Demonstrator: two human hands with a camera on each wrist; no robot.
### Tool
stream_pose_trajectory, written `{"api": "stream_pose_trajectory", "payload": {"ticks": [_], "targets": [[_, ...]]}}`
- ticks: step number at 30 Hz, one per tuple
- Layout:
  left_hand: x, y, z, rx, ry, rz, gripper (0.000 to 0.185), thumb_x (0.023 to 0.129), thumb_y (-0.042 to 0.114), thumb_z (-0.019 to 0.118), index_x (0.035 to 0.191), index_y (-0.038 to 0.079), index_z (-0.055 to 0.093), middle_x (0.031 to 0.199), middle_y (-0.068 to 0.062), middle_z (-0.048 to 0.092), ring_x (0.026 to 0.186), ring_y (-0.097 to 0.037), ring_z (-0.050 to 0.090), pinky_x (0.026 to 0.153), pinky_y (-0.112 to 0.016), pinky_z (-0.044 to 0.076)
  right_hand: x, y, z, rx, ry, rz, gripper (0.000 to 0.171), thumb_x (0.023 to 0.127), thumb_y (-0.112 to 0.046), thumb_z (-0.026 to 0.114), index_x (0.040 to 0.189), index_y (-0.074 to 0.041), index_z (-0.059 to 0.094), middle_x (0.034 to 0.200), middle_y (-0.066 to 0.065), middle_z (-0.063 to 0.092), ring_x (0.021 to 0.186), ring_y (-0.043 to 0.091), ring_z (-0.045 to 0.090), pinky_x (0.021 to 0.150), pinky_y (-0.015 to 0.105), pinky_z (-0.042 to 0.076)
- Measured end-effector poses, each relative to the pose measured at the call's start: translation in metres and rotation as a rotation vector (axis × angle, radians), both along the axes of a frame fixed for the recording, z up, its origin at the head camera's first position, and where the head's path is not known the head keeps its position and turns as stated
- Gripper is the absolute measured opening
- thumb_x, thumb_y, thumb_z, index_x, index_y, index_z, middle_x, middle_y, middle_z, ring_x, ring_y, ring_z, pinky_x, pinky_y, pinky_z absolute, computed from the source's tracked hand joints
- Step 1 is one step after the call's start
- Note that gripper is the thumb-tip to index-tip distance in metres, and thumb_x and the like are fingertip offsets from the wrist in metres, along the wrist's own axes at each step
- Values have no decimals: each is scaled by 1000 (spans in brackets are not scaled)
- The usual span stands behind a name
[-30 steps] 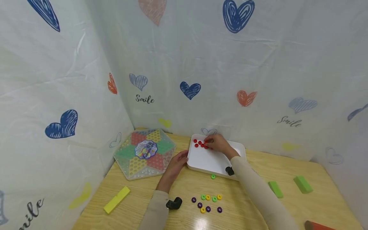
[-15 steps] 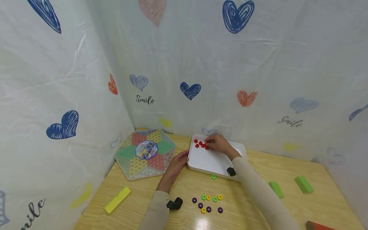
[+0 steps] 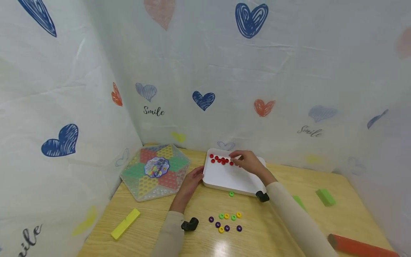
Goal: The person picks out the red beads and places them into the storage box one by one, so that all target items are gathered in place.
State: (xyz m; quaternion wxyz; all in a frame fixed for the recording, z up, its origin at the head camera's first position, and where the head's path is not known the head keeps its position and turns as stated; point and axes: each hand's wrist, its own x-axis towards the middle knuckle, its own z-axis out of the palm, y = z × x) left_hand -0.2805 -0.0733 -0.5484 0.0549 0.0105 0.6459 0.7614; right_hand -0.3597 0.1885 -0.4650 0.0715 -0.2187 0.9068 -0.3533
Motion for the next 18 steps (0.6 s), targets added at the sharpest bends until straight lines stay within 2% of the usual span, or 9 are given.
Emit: {"api": "stream_pose_trajectory", "payload": {"ticks": [4,7,14,18], "targets": [[-4,-5,-2,16,4,10,45,99,5,47,143,-2,42,147,-23,42,137,-34,38,111,-47,36,19,15,8,-21,16,-25,27,94,-24,63,118,-11,67,104,7,70,86,34,67,66,34,58],[-6,-8,-3,26,8,22,45,99,4,48,143,-2,42,147,-23,41,137,-35,38,112,-47,34,32,28,10,-22,34,-66,27,95,-27,62,118,-14,67,104,3,69,88,33,67,67,32,57],[-13,-21,-5,9,-31,36,45,98,8,50,143,0,43,148,-21,41,137,-33,39,112,-46,35,60,49,-2,-70,60,-118,28,96,-33,59,120,-19,65,111,7,68,93,31,66,72,34,58],[-15,-27,1,-16,-49,39,46,99,10,51,143,1,42,147,-21,41,137,-33,39,111,-45,36,78,52,-9,-86,117,-121,30,96,-38,58,121,-24,64,114,3,68,94,23,67,73,28,56]]}}
